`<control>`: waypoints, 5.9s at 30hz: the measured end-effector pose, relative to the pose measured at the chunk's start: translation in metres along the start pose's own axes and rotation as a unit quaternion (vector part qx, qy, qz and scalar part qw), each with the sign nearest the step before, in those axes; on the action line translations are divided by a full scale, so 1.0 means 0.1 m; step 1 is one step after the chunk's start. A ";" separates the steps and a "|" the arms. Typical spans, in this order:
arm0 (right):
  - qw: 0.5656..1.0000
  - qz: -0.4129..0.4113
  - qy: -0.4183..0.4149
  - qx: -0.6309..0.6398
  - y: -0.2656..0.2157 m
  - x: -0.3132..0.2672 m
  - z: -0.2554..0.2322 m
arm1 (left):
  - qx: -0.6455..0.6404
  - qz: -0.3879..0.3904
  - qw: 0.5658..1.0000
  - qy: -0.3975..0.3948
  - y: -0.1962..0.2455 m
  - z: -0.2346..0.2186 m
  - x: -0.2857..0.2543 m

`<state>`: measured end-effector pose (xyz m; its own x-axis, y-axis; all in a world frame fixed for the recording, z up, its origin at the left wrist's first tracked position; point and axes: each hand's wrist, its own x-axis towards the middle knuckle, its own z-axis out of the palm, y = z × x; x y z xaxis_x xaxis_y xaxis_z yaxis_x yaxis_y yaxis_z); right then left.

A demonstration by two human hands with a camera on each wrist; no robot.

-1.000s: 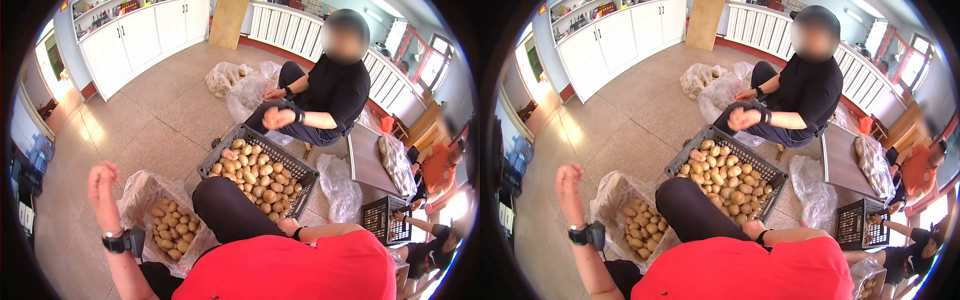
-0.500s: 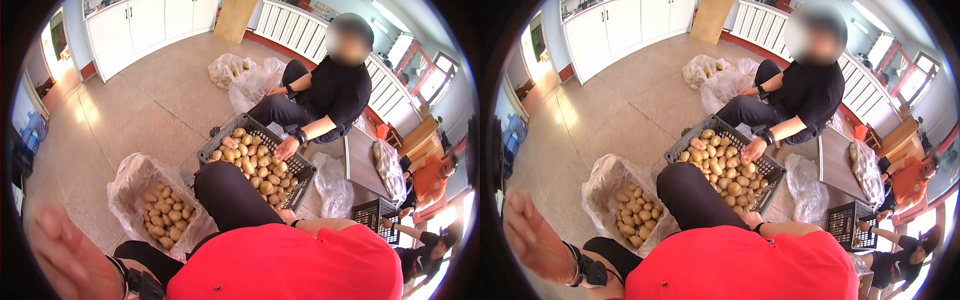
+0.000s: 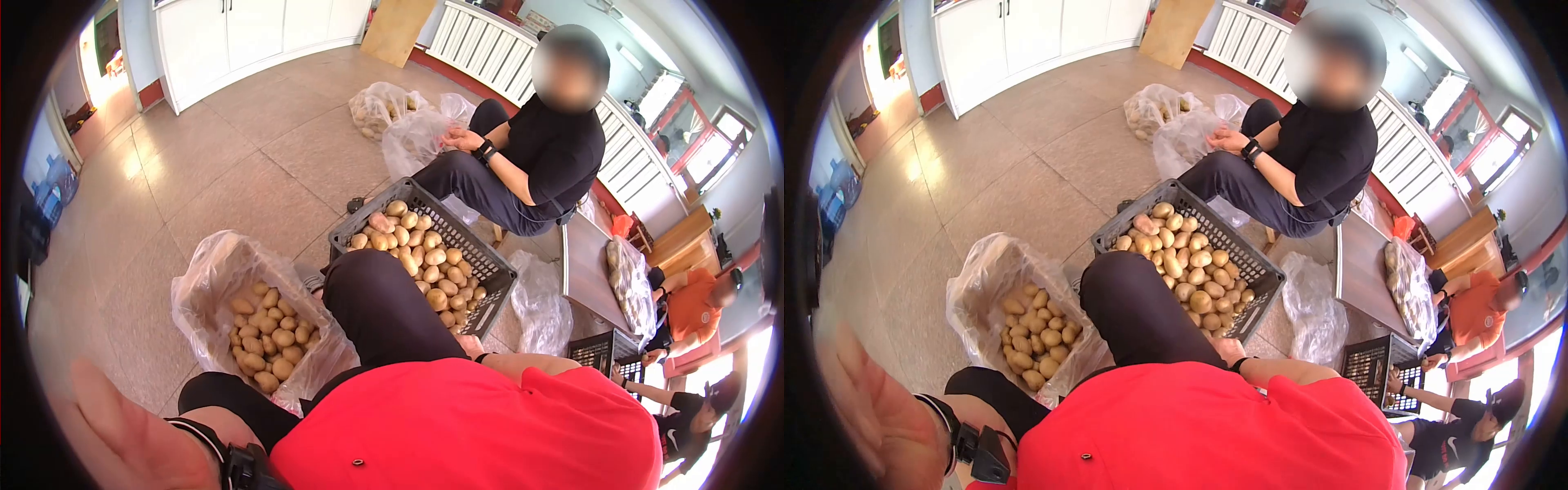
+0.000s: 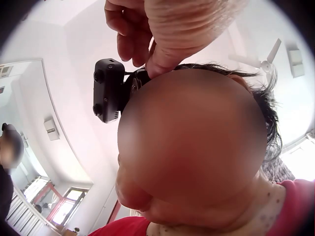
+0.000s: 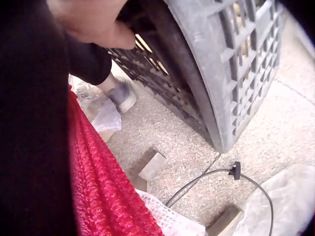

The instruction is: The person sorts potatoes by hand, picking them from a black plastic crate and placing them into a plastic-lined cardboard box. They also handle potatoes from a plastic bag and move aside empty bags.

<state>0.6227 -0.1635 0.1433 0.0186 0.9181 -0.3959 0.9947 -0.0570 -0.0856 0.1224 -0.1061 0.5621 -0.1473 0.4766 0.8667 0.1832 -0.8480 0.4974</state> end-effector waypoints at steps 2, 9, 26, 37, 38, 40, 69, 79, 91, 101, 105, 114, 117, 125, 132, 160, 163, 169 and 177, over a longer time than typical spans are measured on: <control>0.998 0.044 -0.035 0.004 -0.22 -0.11 -0.33 | 0.006 0.003 1.000 -0.005 0.07 0.12 0.05; 0.999 -0.008 0.025 -0.035 0.07 0.00 0.08 | 0.021 0.019 0.999 -0.027 0.15 0.02 0.04; 0.996 0.005 0.043 -0.081 0.28 0.13 0.39 | 0.049 0.040 0.988 -0.139 0.26 0.70 0.55; 0.999 0.032 -0.015 -0.020 -0.06 -0.03 -0.11 | 0.029 0.073 0.979 -0.188 0.30 1.23 0.82; 0.999 0.030 -0.015 -0.014 -0.08 -0.03 -0.12 | 0.026 0.077 0.978 -0.193 0.31 1.27 0.84; 0.999 0.038 -0.030 -0.014 -0.26 -0.08 -0.36 | 0.019 0.087 0.975 -0.202 0.31 1.26 0.85; 0.993 0.049 -0.080 0.065 -0.36 -0.19 -0.52 | 0.120 -0.081 0.985 -0.092 -0.32 0.78 -0.05; 0.997 0.008 -0.034 0.067 -0.37 -0.26 -0.61 | 0.292 -0.162 0.923 -0.190 -1.59 0.85 -0.27; 0.994 0.017 -0.048 0.093 -0.31 -0.19 -0.51 | 0.388 -0.330 0.711 -0.485 -2.03 0.17 -1.30; 0.992 0.009 -0.088 0.089 -0.35 -0.21 -0.58 | 0.359 -0.357 0.714 -0.484 -1.96 0.19 -1.33; 0.995 0.017 -0.041 0.087 -0.34 -0.21 -0.52 | 0.355 -0.368 0.714 -0.478 -1.92 0.24 -1.30; 0.997 0.008 -0.022 0.069 -0.30 -0.18 -0.41 | 0.350 -0.344 0.729 -0.476 -1.89 0.31 -1.27; 0.998 0.003 -0.007 0.069 -0.32 -0.20 -0.45 | 0.345 -0.346 0.727 -0.483 -1.85 0.35 -1.24; 0.998 0.012 -0.021 0.062 -0.31 -0.17 -0.40 | 0.326 -0.353 0.728 -0.490 -1.83 0.36 -1.22; 0.997 0.024 -0.037 0.061 -0.35 -0.19 -0.51 | 0.318 -0.352 0.733 -0.487 -1.82 0.34 -1.23; 0.997 0.013 -0.054 0.062 -0.28 -0.14 -0.38 | 0.320 -0.344 0.730 -0.496 -1.78 0.34 -1.21; 0.997 0.015 -0.051 0.060 -0.28 -0.14 -0.37 | 0.321 -0.346 0.728 -0.496 -1.78 0.34 -1.21; 0.997 0.014 -0.033 0.063 -0.27 -0.12 -0.33 | 0.322 -0.351 0.724 -0.499 -1.77 0.36 -1.19; 0.997 0.012 -0.025 0.076 -0.28 -0.15 -0.38 | 0.323 -0.351 0.721 -0.504 -1.77 0.36 -1.19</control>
<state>0.5981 -0.1606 0.1860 0.0333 0.8952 -0.4444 0.9670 -0.1412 -0.2121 0.1426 -0.0046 0.3719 0.2974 0.9376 -0.1804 0.8687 -0.1874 0.4585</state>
